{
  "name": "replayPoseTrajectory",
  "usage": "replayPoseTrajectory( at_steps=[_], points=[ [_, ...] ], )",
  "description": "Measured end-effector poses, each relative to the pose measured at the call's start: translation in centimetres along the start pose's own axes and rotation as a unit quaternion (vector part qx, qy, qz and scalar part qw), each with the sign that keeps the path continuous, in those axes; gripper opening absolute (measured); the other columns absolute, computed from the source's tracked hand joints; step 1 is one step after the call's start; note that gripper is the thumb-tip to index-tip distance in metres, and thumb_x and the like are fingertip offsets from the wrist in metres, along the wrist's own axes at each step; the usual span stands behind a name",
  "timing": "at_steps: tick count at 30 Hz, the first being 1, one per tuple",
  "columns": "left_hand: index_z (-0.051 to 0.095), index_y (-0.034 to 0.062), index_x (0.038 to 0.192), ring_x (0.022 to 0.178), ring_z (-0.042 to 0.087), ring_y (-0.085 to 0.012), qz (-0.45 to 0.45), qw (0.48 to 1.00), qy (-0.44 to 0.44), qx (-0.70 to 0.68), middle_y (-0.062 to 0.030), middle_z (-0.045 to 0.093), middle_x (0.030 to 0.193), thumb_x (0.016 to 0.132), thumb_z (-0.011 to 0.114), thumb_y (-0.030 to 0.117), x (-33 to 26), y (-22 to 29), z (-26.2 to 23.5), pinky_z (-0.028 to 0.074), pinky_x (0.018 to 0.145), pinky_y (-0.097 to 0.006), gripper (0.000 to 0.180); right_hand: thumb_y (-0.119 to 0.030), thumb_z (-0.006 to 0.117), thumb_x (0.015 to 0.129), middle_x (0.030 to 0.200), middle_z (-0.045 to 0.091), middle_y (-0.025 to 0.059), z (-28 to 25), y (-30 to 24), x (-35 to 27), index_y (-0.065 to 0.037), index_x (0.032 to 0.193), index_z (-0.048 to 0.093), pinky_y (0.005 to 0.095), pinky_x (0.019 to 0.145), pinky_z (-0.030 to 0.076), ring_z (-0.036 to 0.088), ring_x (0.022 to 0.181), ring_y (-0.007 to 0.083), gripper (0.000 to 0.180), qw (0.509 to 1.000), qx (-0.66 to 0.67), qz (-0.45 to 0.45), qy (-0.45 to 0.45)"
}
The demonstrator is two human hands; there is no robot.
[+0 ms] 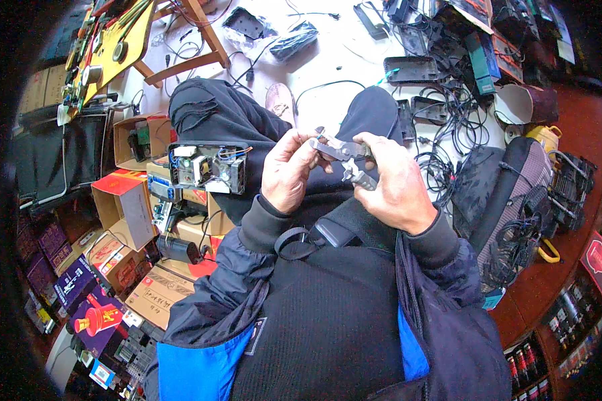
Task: The person sits on the floor and repairs a small electronic device. They strip wire ends with pliers, twist the wires, and wrap them with electrical tape. The person then connects the wires to the device and continues wrapping the connections with tape.
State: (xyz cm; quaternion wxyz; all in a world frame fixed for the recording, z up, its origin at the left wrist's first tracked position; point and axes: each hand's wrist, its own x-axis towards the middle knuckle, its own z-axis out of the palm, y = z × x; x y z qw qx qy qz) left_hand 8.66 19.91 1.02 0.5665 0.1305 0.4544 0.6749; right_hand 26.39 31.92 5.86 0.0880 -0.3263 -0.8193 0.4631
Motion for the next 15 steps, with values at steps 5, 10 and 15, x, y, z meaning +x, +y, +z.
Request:
replayPoseTrajectory(
  at_steps=[5, 10, 15],
  points=[
    [0.063, -0.0041, 0.129, 0.084, 0.064, -0.0139, 0.002, 1.0, 0.007, -0.002, -0.0099, 0.071, 0.105, 0.111, 0.061, 0.011, -0.06, -0.16, 0.01, 0.06, 0.08, -0.034, 0.024, 0.001, 0.076, 0.074, 0.121, 0.067, 0.0134, -0.32, -0.22, -0.03, -0.003, 0.141, 0.061, 0.0331, 0.086, 0.057, 0.068, 0.096, 0.0228, 0.069, 1.0, -0.005, 0.013, -0.014],
    [0.063, -0.0043, 0.13, 0.084, 0.064, -0.0141, 0.012, 1.0, 0.006, 0.006, -0.01, 0.071, 0.105, 0.111, 0.06, 0.011, -0.11, -0.25, 0.08, 0.06, 0.079, -0.034, 0.025, 0.002, 0.075, 0.074, 0.122, 0.067, 0.0129, -0.29, -0.26, 0.01, -0.003, 0.14, 0.06, 0.0322, 0.085, 0.056, 0.067, 0.095, 0.0218, 0.069, 1.0, -0.007, 0.012, -0.012],
    [0.064, -0.0044, 0.132, 0.088, 0.067, -0.0148, 0.014, 1.0, -0.002, 0.0, -0.0106, 0.072, 0.107, 0.111, 0.059, 0.01, -0.09, -0.46, -0.08, 0.06, 0.08, -0.033, 0.026, -0.004, 0.075, 0.071, 0.108, 0.068, 0.0156, -0.02, -0.12, 0.02, 0.0, 0.133, 0.062, 0.0398, 0.087, 0.055, 0.067, 0.089, 0.0286, 0.064, 1.0, 0.009, 0.004, 0.003]
  ],
)
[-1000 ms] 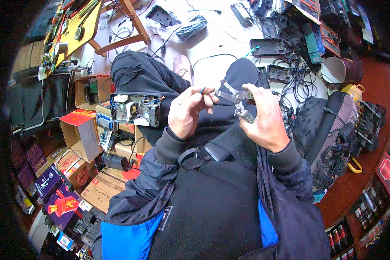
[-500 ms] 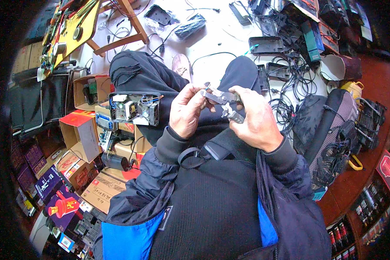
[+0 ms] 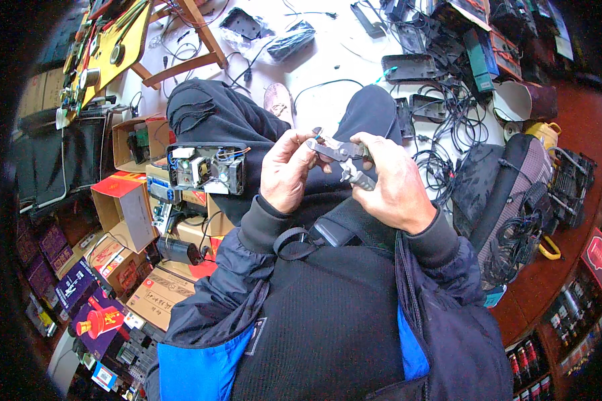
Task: The person sits on the floor and repairs a small electronic device. They strip wire ends with pliers, twist the wires, and wrap them with electrical tape. The person then connects the wires to the device and continues wrapping the connections with tape.
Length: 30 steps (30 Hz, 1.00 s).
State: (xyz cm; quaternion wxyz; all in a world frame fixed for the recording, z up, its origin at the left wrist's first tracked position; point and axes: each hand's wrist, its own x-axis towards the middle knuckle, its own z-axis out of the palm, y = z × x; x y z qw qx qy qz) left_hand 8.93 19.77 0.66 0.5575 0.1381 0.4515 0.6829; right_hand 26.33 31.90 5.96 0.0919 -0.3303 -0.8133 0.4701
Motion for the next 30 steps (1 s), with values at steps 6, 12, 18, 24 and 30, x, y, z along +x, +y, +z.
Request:
replayPoseTrajectory(
  at_steps=[6, 12, 18, 24, 30],
  points=[
    [0.065, -0.0043, 0.133, 0.094, 0.069, -0.0138, 0.002, 1.0, -0.009, -0.001, -0.0091, 0.073, 0.107, 0.113, 0.056, 0.01, 0.0, 0.2, 0.1, 0.059, 0.081, -0.029, 0.027, 0.001, 0.075, 0.075, 0.118, 0.065, 0.0109, -0.3, 0.2, -0.2, -0.004, 0.141, 0.059, 0.0317, 0.083, 0.055, 0.064, 0.09, 0.0195, 0.068, 1.0, 0.0, 0.011, -0.022],
    [0.066, -0.0051, 0.129, 0.091, 0.07, -0.0157, -0.001, 0.999, 0.009, 0.031, -0.0106, 0.074, 0.105, 0.112, 0.057, 0.012, 0.0, 0.4, 0.1, 0.059, 0.082, -0.03, 0.025, -0.002, 0.077, 0.076, 0.116, 0.066, 0.0127, -0.2, 0.2, 0.1, -0.003, 0.14, 0.06, 0.034, 0.084, 0.056, 0.066, 0.093, 0.0213, 0.066, 1.0, 0.004, 0.012, -0.017],
    [0.061, -0.0065, 0.124, 0.103, 0.076, -0.024, 0.049, 0.969, 0.021, 0.241, -0.0174, 0.075, 0.11, 0.107, 0.066, 0.006, 0.1, 0.2, -1.2, 0.061, 0.086, -0.035, 0.021, -0.042, 0.089, 0.078, 0.106, 0.071, 0.0186, -1.1, 2.7, -0.6, 0.0, 0.124, 0.066, 0.0443, 0.088, 0.056, 0.071, 0.095, 0.0344, 0.066, 0.991, 0.012, 0.06, 0.118],
    [0.061, -0.0043, 0.13, 0.105, 0.073, -0.0268, 0.005, 0.998, -0.016, 0.058, -0.0195, 0.073, 0.112, 0.112, 0.057, 0.012, 0.7, 0.2, -2.2, 0.059, 0.083, -0.033, 0.024, -0.04, 0.085, 0.092, 0.108, 0.073, 0.0107, -9.8, 10.5, -7.3, 0.001, 0.127, 0.066, 0.0323, 0.083, 0.057, 0.069, 0.091, 0.0152, 0.057, 0.891, -0.104, 0.268, 0.353],
    [0.062, -0.0034, 0.131, 0.111, 0.073, -0.0299, -0.027, 1.0, 0.002, 0.012, -0.0193, 0.075, 0.11, 0.113, 0.056, 0.013, 0.8, 0.1, -2.5, 0.06, 0.085, -0.036, 0.025, -0.056, 0.082, 0.088, 0.123, 0.073, 0.0292, -21.2, 23.5, -23.3, 0.007, 0.126, 0.068, 0.0464, 0.102, 0.053, 0.071, 0.116, 0.0413, 0.075, 0.678, -0.169, 0.475, 0.535]
  ],
)
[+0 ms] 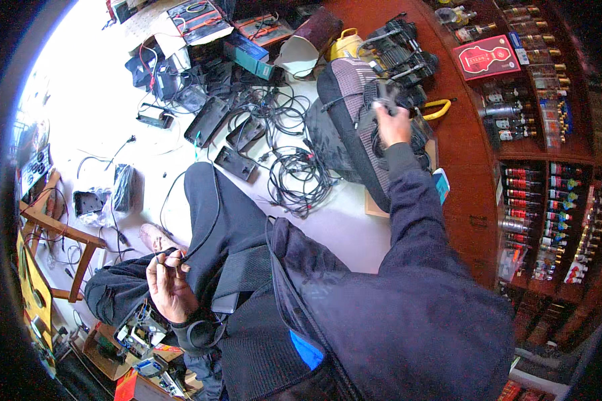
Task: The person sits on the floor and repairs a small electronic device. They strip wire ends with pliers, twist the wires, and wrap them with electrical tape. The person then connects the wires to the device and continues wrapping the connections with tape.
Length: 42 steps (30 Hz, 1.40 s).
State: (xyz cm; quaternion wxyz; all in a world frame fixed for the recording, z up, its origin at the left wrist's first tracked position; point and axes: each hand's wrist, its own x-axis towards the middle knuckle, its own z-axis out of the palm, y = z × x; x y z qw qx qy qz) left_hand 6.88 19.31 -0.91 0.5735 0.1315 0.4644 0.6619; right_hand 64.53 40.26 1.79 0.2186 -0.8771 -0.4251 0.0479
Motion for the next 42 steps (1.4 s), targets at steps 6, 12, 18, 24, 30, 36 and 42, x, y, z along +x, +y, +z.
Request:
replayPoseTrajectory(
  at_steps=[6, 12, 18, 24, 30, 36, 42],
  points=[
    [0.062, -0.0032, 0.131, 0.112, 0.073, -0.0316, -0.007, 1.0, -0.014, -0.014, -0.0198, 0.074, 0.111, 0.114, 0.054, 0.013, 0.1, 0.3, 0.7, 0.061, 0.085, -0.037, 0.025, -0.058, 0.081, 0.083, 0.138, 0.065, 0.0365, -2.4, 13.3, 7.1, 0.012, 0.135, 0.065, 0.0472, 0.112, 0.047, 0.063, 0.132, 0.0472, 0.089, 0.977, -0.08, 0.197, 0.016],
    [0.062, -0.0037, 0.131, 0.114, 0.073, -0.0314, -0.009, 0.999, -0.034, -0.02, -0.0195, 0.074, 0.111, 0.114, 0.054, 0.012, 0.1, 0.1, 0.2, 0.061, 0.086, -0.037, 0.025, -0.045, 0.068, 0.089, 0.128, 0.07, 0.0356, -1.1, 15.1, 11.7, 0.011, 0.117, 0.075, 0.0511, 0.104, 0.049, 0.064, 0.125, 0.0486, 0.063, 0.984, -0.051, 0.169, 0.012],
    [0.061, -0.0035, 0.131, 0.113, 0.074, -0.0309, 0.003, 1.0, -0.023, 0.017, -0.0189, 0.075, 0.112, 0.113, 0.055, 0.013, -0.5, 0.7, 1.2, 0.061, 0.084, -0.036, 0.025, -0.038, 0.065, 0.09, 0.141, 0.064, 0.0328, 1.3, 13.2, 13.2, 0.005, 0.132, 0.07, 0.0513, 0.111, 0.047, 0.06, 0.133, 0.0486, 0.06, 0.977, -0.171, 0.114, -0.063],
    [0.059, -0.0068, 0.131, 0.102, 0.077, -0.0261, -0.015, 0.988, 0.021, 0.154, -0.0219, 0.077, 0.116, 0.114, 0.053, 0.015, -3.2, 2.1, 2.5, 0.06, 0.093, -0.035, 0.028, -0.031, 0.071, 0.095, 0.117, 0.075, 0.02, 1.4, 5.8, 9.0, 0.0, 0.126, 0.073, 0.0435, 0.1, 0.053, 0.07, 0.108, 0.0352, 0.044, 0.985, -0.027, -0.146, 0.09],
    [0.063, -0.0041, 0.125, 0.093, 0.071, -0.0212, -0.03, 0.999, 0.031, 0.006, -0.0231, 0.075, 0.114, 0.113, 0.052, 0.013, -7.2, 3.9, 2.0, 0.058, 0.088, -0.035, 0.023, -0.022, 0.07, 0.107, 0.091, 0.072, 0.0034, 7.2, -11.6, -7.3, 0.0, 0.109, 0.078, 0.0289, 0.08, 0.052, 0.063, 0.082, 0.0117, 0.024, 0.893, 0.284, -0.22, -0.27],
    [0.062, -0.003, 0.126, 0.102, 0.074, -0.0251, 0.026, 0.998, 0.051, -0.018, -0.023, 0.074, 0.114, 0.113, 0.054, 0.012, -12.7, 6.1, -0.6, 0.061, 0.087, -0.037, 0.021, -0.009, 0.075, 0.1, 0.095, 0.066, -0.0004, 9.4, -26.5, -32.2, -0.001, 0.127, 0.073, 0.0241, 0.075, 0.049, 0.058, 0.082, 0.0079, 0.028, 0.656, 0.282, -0.374, -0.592],
    [0.06, 0.0015, 0.121, 0.101, 0.077, -0.0274, 0.094, 0.971, 0.204, -0.079, -0.0191, 0.076, 0.105, 0.113, 0.054, 0.016, -13.8, 5.3, -3.1, 0.061, 0.073, -0.033, 0.017, -0.013, 0.076, 0.096, 0.103, 0.072, 0.0042, 9.2, -32.3, -41.5, 0.001, 0.127, 0.07, 0.0274, 0.084, 0.053, 0.064, 0.09, 0.0102, 0.034, 0.524, 0.212, -0.401, -0.721]
  ],
)
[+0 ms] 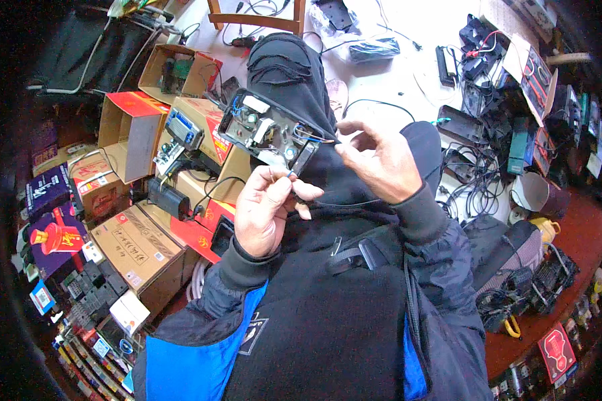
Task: The person sits on the floor and repairs a small electronic device. They strip wire ends with pliers, twist the wires, and wrap them with electrical tape. The person then connects the wires to the device and continues wrapping the connections with tape.
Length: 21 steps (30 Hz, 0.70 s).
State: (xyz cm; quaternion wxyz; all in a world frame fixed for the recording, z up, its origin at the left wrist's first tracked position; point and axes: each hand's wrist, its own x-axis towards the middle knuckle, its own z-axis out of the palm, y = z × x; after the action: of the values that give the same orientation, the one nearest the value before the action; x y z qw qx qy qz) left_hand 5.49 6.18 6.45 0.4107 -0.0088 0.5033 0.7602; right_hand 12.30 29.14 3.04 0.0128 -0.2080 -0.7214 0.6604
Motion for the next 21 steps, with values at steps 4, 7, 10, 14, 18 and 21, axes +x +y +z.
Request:
replayPoseTrajectory(
  at_steps=[4, 7, 10, 14, 18, 21],
  points=[
    [0.061, 0.0011, 0.122, 0.086, 0.077, -0.0214, 0.039, 0.998, 0.02, 0.052, -0.0174, 0.077, 0.098, 0.113, 0.055, 0.016, 0.3, 0.9, -0.7, 0.056, 0.061, -0.026, 0.018, -0.018, 0.077, 0.095, 0.09, 0.066, 0.0006, 1.5, 0.2, 1.1, 0.001, 0.112, 0.073, 0.0264, 0.072, 0.05, 0.059, 0.079, 0.0081, 0.026, 0.999, 0.021, 0.024, -0.027],
    [0.062, 0.001, 0.12, 0.08, 0.074, -0.0175, 0.068, 0.99, 0.016, 0.125, -0.0163, 0.077, 0.095, 0.113, 0.056, 0.017, 1.4, 2.6, -1.4, 0.052, 0.059, -0.024, 0.019, -0.017, 0.076, 0.093, 0.086, 0.064, 0.0, 2.2, 0.3, 1.9, 0.0, 0.102, 0.071, 0.0256, 0.069, 0.048, 0.057, 0.076, 0.0077, 0.019, 1.0, 0.019, 0.007, -0.019],
    [0.064, -0.0005, 0.119, 0.073, 0.069, -0.0122, 0.082, 0.989, 0.02, 0.125, -0.0153, 0.078, 0.095, 0.112, 0.059, 0.016, 2.6, 3.7, -1.4, 0.05, 0.058, -0.022, 0.018, -0.015, 0.076, 0.092, 0.083, 0.064, 0.0003, 2.3, 0.0, 2.3, -0.001, 0.097, 0.071, 0.0255, 0.069, 0.049, 0.058, 0.076, 0.0075, 0.015, 1.0, -0.016, -0.01, -0.006],
    [0.064, -0.0022, 0.119, 0.081, 0.074, -0.0149, 0.071, 0.995, 0.014, 0.069, -0.0155, 0.078, 0.099, 0.111, 0.06, 0.014, 3.8, 4.0, -0.7, 0.056, 0.062, -0.023, 0.019, -0.013, 0.075, 0.091, 0.08, 0.064, -0.0002, 2.2, -0.7, 1.9, -0.002, 0.094, 0.072, 0.0256, 0.069, 0.05, 0.059, 0.075, 0.0069, 0.012, 1.0, -0.025, -0.005, 0.007],
    [0.064, -0.0028, 0.122, 0.094, 0.079, -0.0229, 0.037, 0.998, -0.001, 0.043, -0.0163, 0.078, 0.104, 0.11, 0.061, 0.015, 4.2, 3.5, -0.4, 0.062, 0.067, -0.028, 0.021, -0.01, 0.075, 0.093, 0.082, 0.066, 0.0, 2.3, -1.0, 1.5, -0.002, 0.095, 0.072, 0.0259, 0.07, 0.051, 0.06, 0.075, 0.0071, 0.009, 0.999, -0.003, -0.041, 0.026],
    [0.063, -0.0034, 0.125, 0.099, 0.079, -0.0306, 0.047, 0.998, 0.001, 0.047, -0.0186, 0.077, 0.104, 0.111, 0.059, 0.014, 4.1, 3.3, -0.6, 0.063, 0.065, -0.03, 0.022, -0.009, 0.075, 0.094, 0.084, 0.067, 0.0007, 2.5, -0.7, 1.4, -0.001, 0.096, 0.073, 0.0263, 0.071, 0.052, 0.061, 0.075, 0.0076, 0.008, 0.998, 0.011, -0.05, 0.037]
  ],
)
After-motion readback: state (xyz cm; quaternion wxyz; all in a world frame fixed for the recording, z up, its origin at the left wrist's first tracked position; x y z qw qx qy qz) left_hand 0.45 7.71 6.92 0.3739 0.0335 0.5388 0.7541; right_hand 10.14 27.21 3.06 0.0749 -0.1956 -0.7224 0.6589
